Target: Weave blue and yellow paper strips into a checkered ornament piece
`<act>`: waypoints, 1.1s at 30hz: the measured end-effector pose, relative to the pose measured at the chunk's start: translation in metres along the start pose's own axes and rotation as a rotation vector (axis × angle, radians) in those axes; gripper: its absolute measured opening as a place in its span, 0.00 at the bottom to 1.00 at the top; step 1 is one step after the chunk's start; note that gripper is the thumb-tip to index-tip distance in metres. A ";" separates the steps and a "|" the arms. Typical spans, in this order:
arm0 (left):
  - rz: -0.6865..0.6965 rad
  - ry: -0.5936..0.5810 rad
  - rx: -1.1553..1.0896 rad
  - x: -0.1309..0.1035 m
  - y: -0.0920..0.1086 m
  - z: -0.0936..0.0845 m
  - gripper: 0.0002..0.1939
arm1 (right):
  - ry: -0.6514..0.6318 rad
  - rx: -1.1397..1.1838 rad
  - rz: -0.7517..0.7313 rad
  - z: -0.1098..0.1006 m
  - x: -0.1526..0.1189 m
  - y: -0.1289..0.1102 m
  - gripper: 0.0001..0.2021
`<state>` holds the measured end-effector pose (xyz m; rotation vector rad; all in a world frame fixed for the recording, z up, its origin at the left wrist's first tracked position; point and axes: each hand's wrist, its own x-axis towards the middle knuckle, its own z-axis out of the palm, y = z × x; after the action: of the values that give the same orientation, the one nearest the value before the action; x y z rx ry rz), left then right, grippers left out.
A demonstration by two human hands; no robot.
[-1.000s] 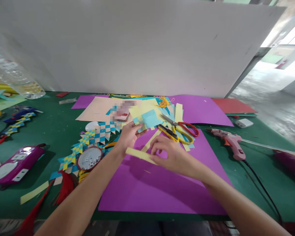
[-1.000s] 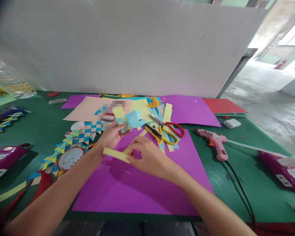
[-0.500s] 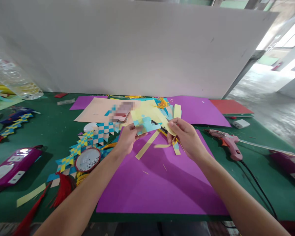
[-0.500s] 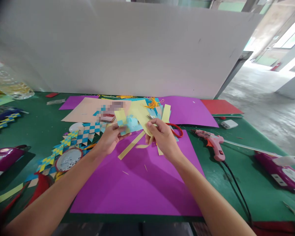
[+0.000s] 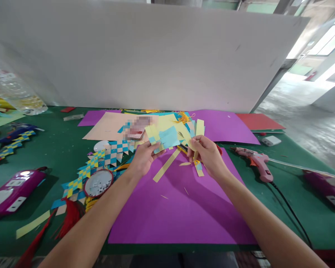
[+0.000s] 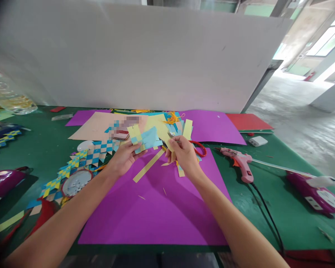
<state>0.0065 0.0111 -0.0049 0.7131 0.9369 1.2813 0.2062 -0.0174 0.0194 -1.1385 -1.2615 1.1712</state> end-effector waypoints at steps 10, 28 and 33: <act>-0.009 -0.036 -0.089 -0.001 0.003 0.001 0.08 | -0.039 -0.100 -0.003 0.003 0.002 0.012 0.09; 0.022 -0.027 -0.064 -0.001 0.002 0.002 0.07 | -0.017 -0.030 -0.006 0.006 -0.002 0.011 0.11; 0.049 -0.046 0.021 -0.002 0.000 0.003 0.12 | 0.005 -0.168 -0.020 0.009 -0.005 0.007 0.08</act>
<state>0.0089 0.0093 -0.0028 0.7833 0.9015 1.2942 0.1976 -0.0220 0.0120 -1.2473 -1.3855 1.0621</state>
